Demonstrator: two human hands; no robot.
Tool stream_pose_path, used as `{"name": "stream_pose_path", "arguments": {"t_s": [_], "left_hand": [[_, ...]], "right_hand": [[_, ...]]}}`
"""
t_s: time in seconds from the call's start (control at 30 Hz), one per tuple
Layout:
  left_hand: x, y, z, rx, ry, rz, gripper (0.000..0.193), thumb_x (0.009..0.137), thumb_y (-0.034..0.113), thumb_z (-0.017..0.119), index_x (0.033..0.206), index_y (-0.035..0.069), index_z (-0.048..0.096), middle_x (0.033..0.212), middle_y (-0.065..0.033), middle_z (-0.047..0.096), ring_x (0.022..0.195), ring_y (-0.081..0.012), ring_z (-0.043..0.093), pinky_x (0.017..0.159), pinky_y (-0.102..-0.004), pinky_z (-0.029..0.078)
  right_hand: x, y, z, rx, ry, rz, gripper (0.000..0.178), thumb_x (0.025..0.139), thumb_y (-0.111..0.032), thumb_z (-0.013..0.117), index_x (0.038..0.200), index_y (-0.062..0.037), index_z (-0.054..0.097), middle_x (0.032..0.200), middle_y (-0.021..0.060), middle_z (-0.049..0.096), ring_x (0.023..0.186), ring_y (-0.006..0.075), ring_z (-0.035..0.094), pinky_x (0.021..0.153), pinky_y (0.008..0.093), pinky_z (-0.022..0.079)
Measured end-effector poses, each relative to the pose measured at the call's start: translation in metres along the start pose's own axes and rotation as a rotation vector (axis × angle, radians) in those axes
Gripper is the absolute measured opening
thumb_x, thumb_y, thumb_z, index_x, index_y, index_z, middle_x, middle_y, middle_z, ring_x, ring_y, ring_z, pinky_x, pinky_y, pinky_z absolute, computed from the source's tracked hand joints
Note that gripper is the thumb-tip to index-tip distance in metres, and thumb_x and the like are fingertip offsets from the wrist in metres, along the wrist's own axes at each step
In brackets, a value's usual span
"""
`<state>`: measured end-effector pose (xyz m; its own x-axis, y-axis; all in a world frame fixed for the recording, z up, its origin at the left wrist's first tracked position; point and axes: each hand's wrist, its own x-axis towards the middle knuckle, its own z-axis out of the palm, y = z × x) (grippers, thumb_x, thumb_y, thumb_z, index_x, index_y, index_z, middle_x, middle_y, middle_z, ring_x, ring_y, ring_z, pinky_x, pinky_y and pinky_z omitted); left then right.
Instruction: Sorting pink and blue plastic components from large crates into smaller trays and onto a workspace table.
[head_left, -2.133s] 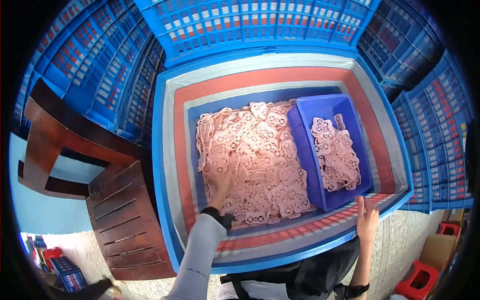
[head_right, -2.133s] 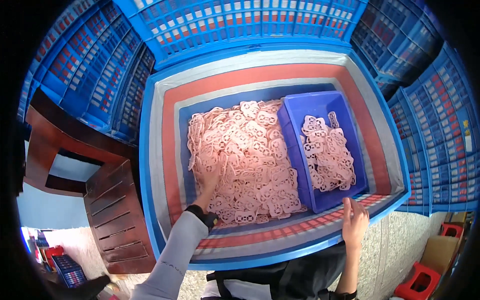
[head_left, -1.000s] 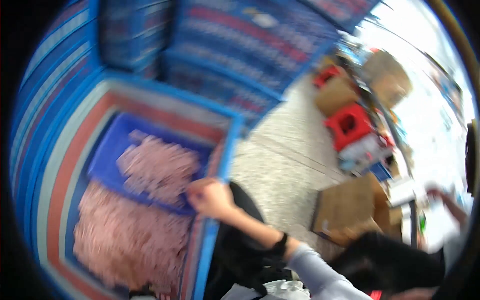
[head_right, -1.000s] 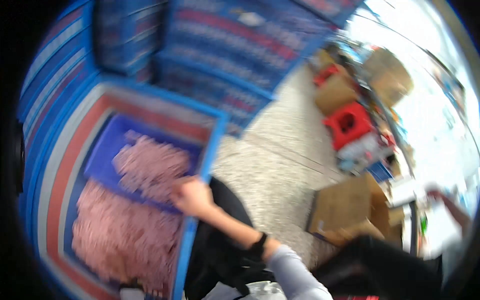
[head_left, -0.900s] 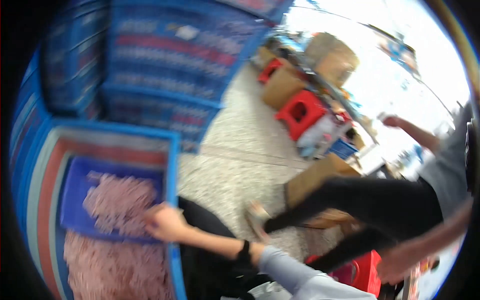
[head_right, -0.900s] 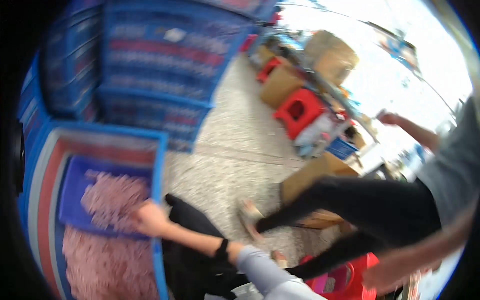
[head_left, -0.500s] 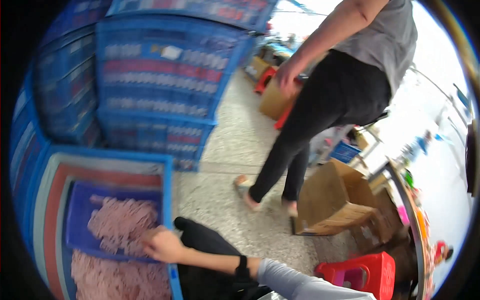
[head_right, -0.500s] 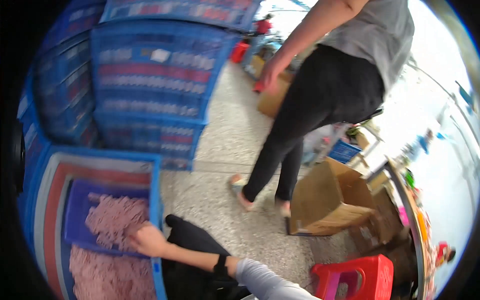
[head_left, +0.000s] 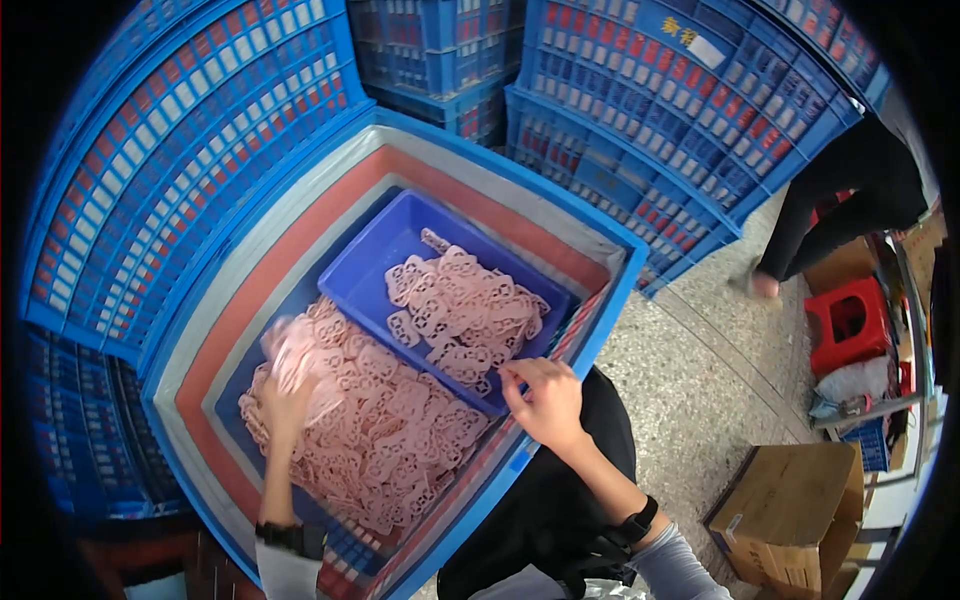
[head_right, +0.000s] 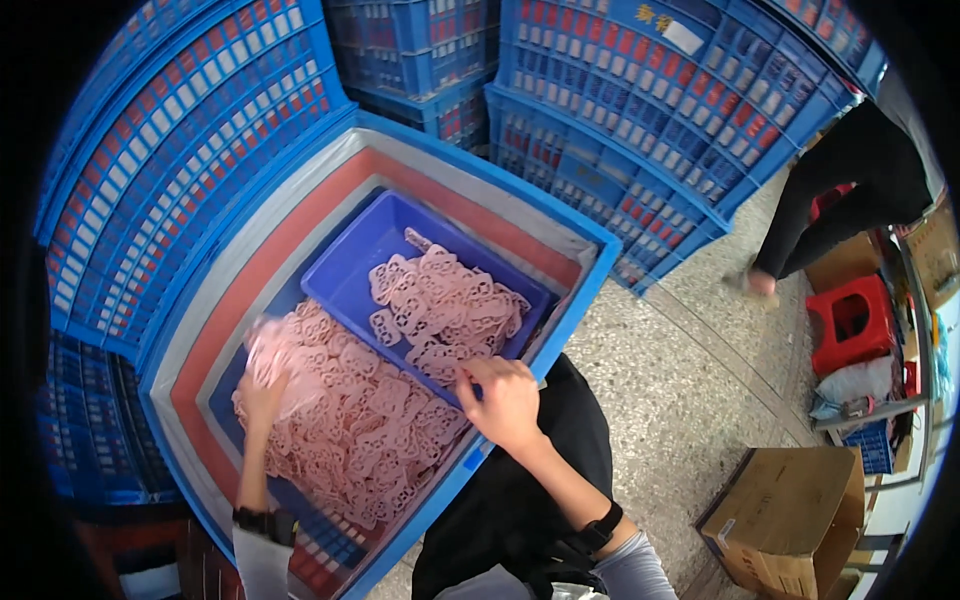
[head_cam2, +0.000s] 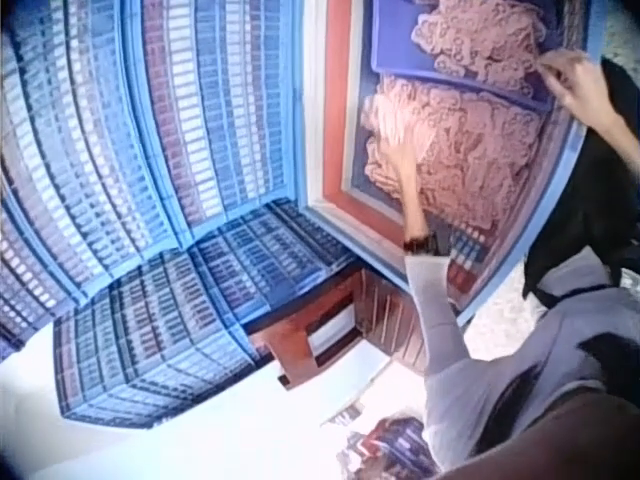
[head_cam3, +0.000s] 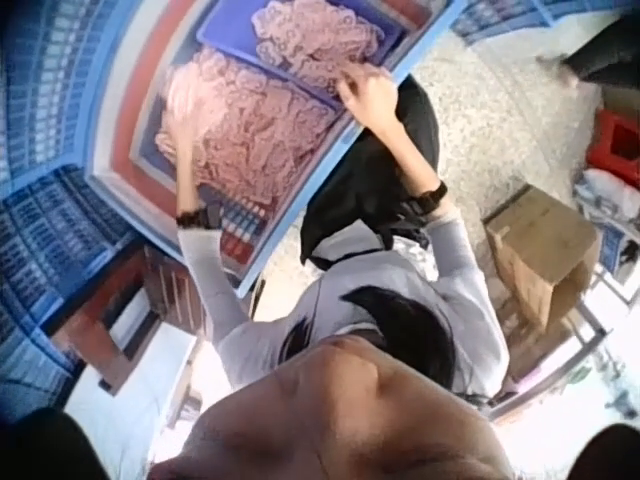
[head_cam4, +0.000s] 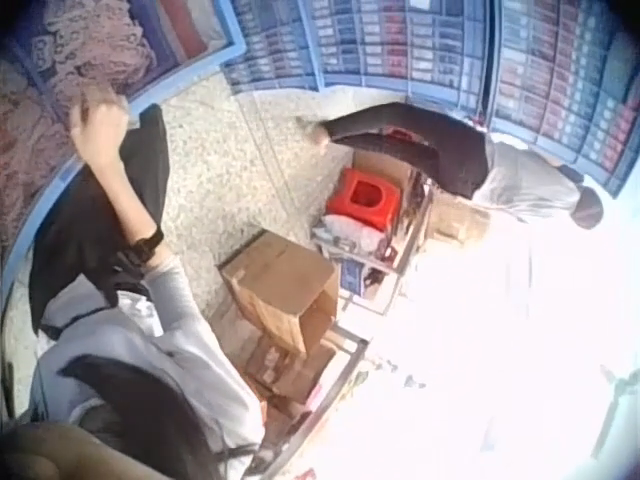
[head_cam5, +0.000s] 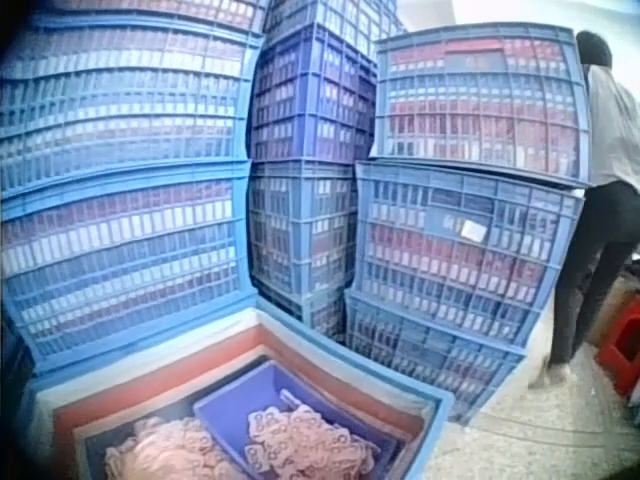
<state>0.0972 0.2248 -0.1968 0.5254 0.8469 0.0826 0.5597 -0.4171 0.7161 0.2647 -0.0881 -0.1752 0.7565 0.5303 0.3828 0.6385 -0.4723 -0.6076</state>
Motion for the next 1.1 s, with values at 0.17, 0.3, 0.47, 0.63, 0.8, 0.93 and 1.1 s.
{"name": "stream_pose_path", "arguments": {"t_s": [0.17, 0.3, 0.47, 0.63, 0.8, 0.93, 1.1], "left_hand": [[0.040, 0.076, 0.109, -0.448, -0.368, 0.109, 0.068, 0.073, 0.026, 0.076, 0.129, 0.001, 0.044, 0.114, -0.0146, 0.059, 0.105, -0.0245, 0.057, 0.093, -0.0333, 0.043], [0.050, 0.026, 0.134, -0.380, -0.096, 0.100, 0.082, 0.076, 0.042, 0.072, 0.135, -0.002, 0.035, 0.137, -0.0208, 0.039, 0.127, -0.0293, 0.037, 0.105, -0.0373, 0.028], [0.008, -0.163, 0.097, -0.511, 0.361, -0.508, 0.067, 0.084, 0.031, 0.065, 0.133, -0.002, 0.034, 0.127, -0.0200, 0.045, 0.117, -0.0266, 0.047, 0.080, -0.0341, 0.050], [-0.088, -0.286, 0.047, -0.833, 0.386, -0.988, 0.099, 0.066, 0.051, 0.076, 0.137, 0.003, 0.027, 0.136, -0.0216, 0.033, 0.124, -0.0322, 0.040, 0.081, -0.0448, 0.050], [-0.052, -0.280, 0.051, 0.108, 0.494, -0.847, 0.111, 0.057, 0.052, 0.080, 0.140, 0.007, 0.022, 0.141, -0.0251, 0.022, 0.126, -0.0389, 0.034, 0.095, -0.0490, 0.039], [-0.026, -0.235, 0.051, 0.506, 0.399, -0.110, 0.117, 0.054, 0.049, 0.081, 0.145, 0.015, 0.015, 0.146, -0.0295, 0.006, 0.132, -0.0478, 0.017, 0.107, -0.0534, 0.019], [-0.020, -0.235, 0.042, 0.782, -0.044, -0.274, 0.117, 0.052, 0.043, 0.082, 0.145, 0.022, 0.016, 0.147, -0.0280, 0.000, 0.133, -0.0513, 0.006, 0.106, -0.0584, 0.016]], "right_hand": [[-0.001, 0.006, 0.002, -0.005, 0.010, -0.013, 0.007, 0.074, -0.011, 0.063, 0.079, -0.0065, 0.065, 0.071, 0.0055, 0.064, 0.065, 0.0225, 0.060, 0.062, 0.0344, 0.044], [0.000, 0.000, 0.007, 0.003, -0.063, -0.028, 0.008, 0.073, -0.010, 0.063, 0.081, -0.0065, 0.065, 0.075, 0.0078, 0.065, 0.069, 0.0255, 0.062, 0.064, 0.0367, 0.045], [0.003, -0.001, 0.001, -0.048, -0.059, 0.031, 0.009, 0.074, -0.011, 0.062, 0.081, -0.0066, 0.065, 0.078, 0.0092, 0.066, 0.073, 0.0280, 0.062, 0.068, 0.0375, 0.045], [0.004, -0.003, 0.008, -0.092, -0.047, 0.036, 0.006, 0.076, -0.010, 0.063, 0.081, -0.0052, 0.065, 0.072, 0.0086, 0.063, 0.068, 0.0272, 0.060, 0.065, 0.0367, 0.043], [0.004, -0.011, 0.010, -0.073, -0.070, 0.068, 0.006, 0.078, -0.009, 0.062, 0.079, -0.0035, 0.064, 0.071, 0.0094, 0.063, 0.068, 0.0263, 0.059, 0.066, 0.0354, 0.043], [0.003, -0.010, 0.009, -0.076, -0.083, 0.137, 0.007, 0.077, -0.009, 0.062, 0.079, -0.0025, 0.064, 0.073, 0.0097, 0.064, 0.069, 0.0264, 0.060, 0.068, 0.0343, 0.043], [0.005, -0.011, 0.009, -0.098, -0.087, 0.163, 0.008, 0.078, -0.009, 0.061, 0.079, -0.0016, 0.063, 0.072, 0.0099, 0.063, 0.069, 0.0272, 0.060, 0.066, 0.0341, 0.043]]}}
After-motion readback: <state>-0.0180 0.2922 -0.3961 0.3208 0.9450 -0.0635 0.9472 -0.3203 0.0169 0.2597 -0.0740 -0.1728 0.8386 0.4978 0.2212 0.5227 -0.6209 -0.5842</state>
